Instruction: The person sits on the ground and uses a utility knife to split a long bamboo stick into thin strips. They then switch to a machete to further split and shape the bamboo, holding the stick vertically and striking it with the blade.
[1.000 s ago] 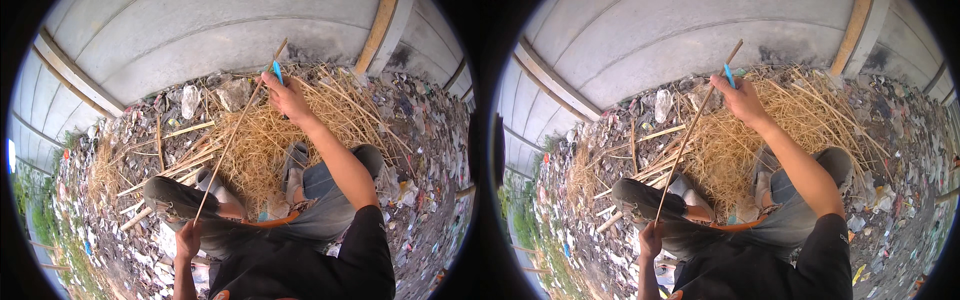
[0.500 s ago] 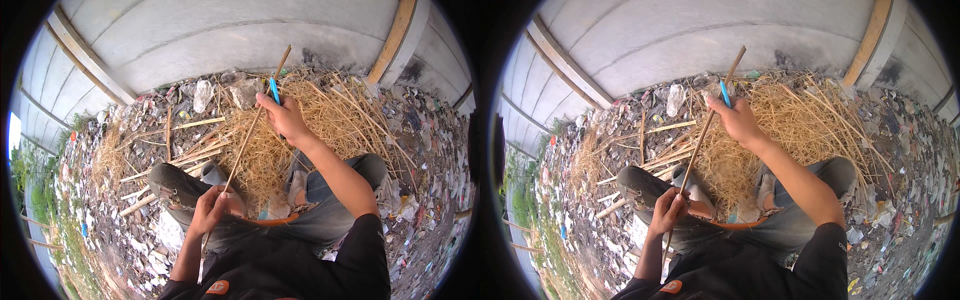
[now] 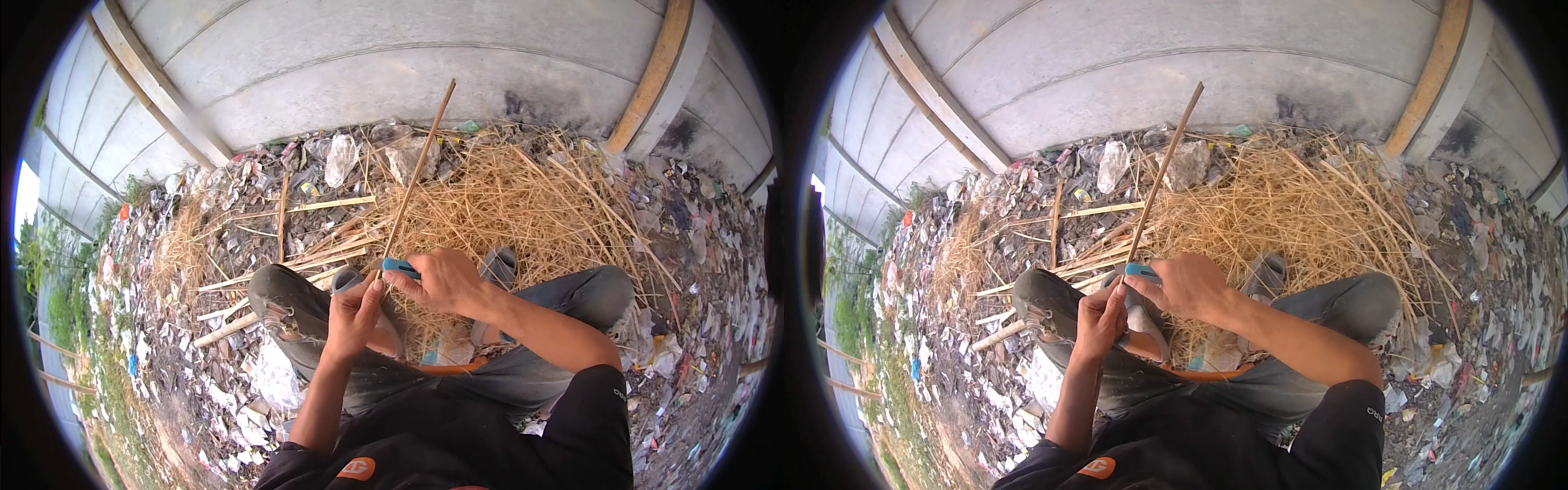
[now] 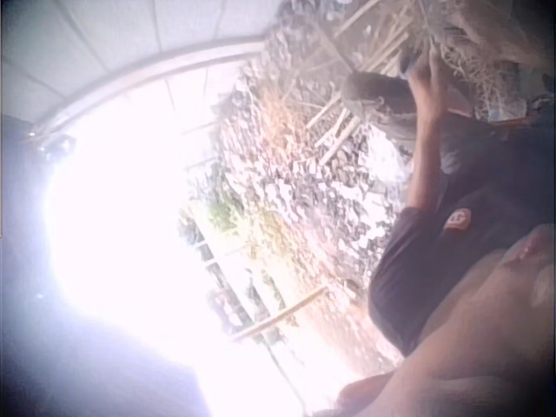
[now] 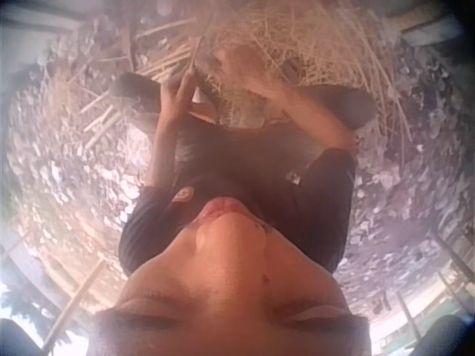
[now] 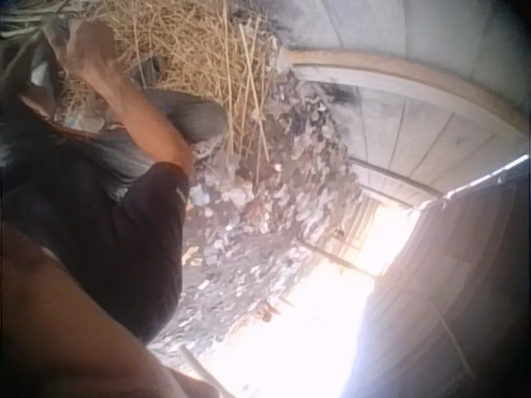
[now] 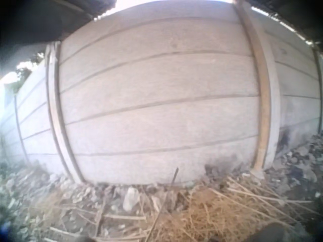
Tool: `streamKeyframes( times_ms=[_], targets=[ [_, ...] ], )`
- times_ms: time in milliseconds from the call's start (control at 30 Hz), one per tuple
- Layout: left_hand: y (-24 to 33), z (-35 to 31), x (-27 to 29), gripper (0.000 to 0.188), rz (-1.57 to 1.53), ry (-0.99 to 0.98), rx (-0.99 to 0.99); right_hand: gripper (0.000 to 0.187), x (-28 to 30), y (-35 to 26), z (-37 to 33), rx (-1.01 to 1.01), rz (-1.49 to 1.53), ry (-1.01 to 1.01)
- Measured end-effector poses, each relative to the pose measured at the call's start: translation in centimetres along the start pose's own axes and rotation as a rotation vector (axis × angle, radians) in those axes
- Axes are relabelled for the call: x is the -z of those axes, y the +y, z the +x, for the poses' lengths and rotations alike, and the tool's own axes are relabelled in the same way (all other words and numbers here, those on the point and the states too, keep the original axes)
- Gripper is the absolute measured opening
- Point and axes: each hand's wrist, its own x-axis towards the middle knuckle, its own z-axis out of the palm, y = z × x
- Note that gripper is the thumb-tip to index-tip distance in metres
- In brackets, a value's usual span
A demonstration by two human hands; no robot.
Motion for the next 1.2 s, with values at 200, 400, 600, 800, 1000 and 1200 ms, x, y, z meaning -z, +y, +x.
streamKeyframes(
  times_ms=[200, 400, 600, 800, 1000, 1200],
  targets=[
    [-0.7, -0.1, 0.5, 0.033, -0.055, -0.019, 0.043, 0.077, -1.1, 1.7, 1.2, 0.083, -0.102, 0.079],
    [-3.1, -5.6, 3.0, 0.035, 0.187, -0.228, 0.095, 0.077, 8.9, 17.0, 5.5, -0.443, -0.016, 0.488],
    [-2.4, -3.4, 3.6, 0.04, 0.007, -0.127, 0.1, 0.075, 5.7, 9.2, 4.0, -0.235, 0.085, 0.295],
    [-1.5, -0.2, 2.1, 0.039, 0.172, -0.174, -0.002, 0.074, -1.3, 0.9, 0.4, 0.052, -0.004, 0.007],
    [-2.6, -0.8, 2.4, 0.033, 0.344, -0.098, 0.064, 0.073, -2.2, 0.3, -0.2, 0.021, -0.05, -0.166],
    [-2.2, -3.8, 2.9, 0.037, 0.434, -0.178, 0.092, 0.071, 1.0, 11.4, 5.2, -0.377, 0.051, 0.173]
  ],
)
